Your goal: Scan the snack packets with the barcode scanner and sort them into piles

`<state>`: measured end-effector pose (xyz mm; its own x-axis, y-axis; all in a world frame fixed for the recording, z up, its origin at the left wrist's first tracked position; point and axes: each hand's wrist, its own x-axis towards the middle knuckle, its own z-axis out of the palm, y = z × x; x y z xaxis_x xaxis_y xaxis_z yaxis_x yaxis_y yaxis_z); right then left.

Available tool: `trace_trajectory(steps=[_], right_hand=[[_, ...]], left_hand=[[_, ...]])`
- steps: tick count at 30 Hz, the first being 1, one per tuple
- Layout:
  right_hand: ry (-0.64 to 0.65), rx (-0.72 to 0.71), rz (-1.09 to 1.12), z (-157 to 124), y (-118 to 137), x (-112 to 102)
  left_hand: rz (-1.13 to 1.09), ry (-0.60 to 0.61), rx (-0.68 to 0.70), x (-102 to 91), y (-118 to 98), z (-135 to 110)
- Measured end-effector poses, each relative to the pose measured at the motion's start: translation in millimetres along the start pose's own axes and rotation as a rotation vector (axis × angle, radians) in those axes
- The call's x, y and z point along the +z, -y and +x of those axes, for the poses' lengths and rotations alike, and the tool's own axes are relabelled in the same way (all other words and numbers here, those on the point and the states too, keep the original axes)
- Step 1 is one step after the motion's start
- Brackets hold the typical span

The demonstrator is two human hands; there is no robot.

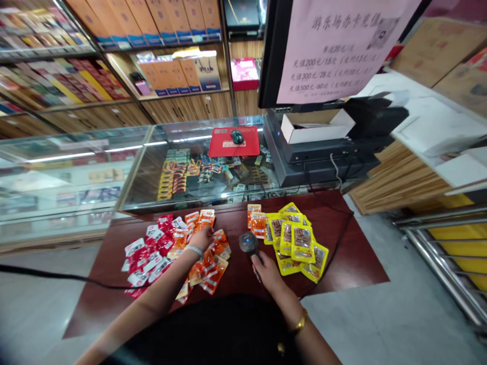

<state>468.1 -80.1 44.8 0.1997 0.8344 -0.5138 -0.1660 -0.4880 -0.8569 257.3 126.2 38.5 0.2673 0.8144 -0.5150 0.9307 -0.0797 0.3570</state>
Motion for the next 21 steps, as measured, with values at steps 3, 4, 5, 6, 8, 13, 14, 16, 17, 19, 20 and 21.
trace_trajectory(steps=[3, 4, 5, 6, 8, 13, 14, 16, 17, 19, 20, 21], right_hand=[[-0.053, -0.02, 0.012, -5.7, 2.4, -4.0], [-0.067, -0.015, 0.023, -7.3, 3.3, -5.4], [-0.08, -0.006, 0.039, -8.5, 4.0, -6.9], [-0.091, 0.004, 0.055, -9.5, 4.3, -8.4], [-0.105, 0.021, 0.079, -10.9, 3.5, -11.4], [-0.091, 0.003, 0.095, -13.3, -2.5, -16.8], [-0.083, 0.0, 0.099, -13.8, -3.7, -17.3], [-0.065, 0.003, 0.105, -14.3, -6.1, -17.8], [-0.057, 0.01, 0.11, -14.3, -7.6, -18.1], [-0.055, 0.022, 0.12, -13.6, -11.3, -18.9], [-0.059, 0.027, 0.124, -12.9, -13.4, -19.5], [-0.065, 0.032, 0.128, -12.0, -15.5, -20.2]], left_hand=[[-0.138, 0.003, 0.071, -0.5, -18.5, 9.0], [-0.166, 0.009, 0.094, -0.3, -25.4, 12.6], [-0.188, 0.015, 0.109, 0.2, -32.1, 16.3], [-0.206, 0.02, 0.117, 0.8, -38.1, 20.0], [-0.238, 0.026, 0.12, 2.4, -47.4, 26.8], [-0.213, 0.045, 0.136, 3.3, -56.3, 36.1], [-0.179, 0.055, 0.129, 2.4, -56.3, 36.4], [-0.048, 0.06, 0.112, -0.3, -54.4, 35.4], [0.051, 0.056, 0.101, -2.2, -52.5, 34.2], [0.256, 0.056, 0.085, -6.7, -46.9, 30.2], [0.328, 0.065, 0.075, -9.5, -43.4, 27.6], [0.358, 0.063, 0.051, -12.8, -39.7, 24.9]])
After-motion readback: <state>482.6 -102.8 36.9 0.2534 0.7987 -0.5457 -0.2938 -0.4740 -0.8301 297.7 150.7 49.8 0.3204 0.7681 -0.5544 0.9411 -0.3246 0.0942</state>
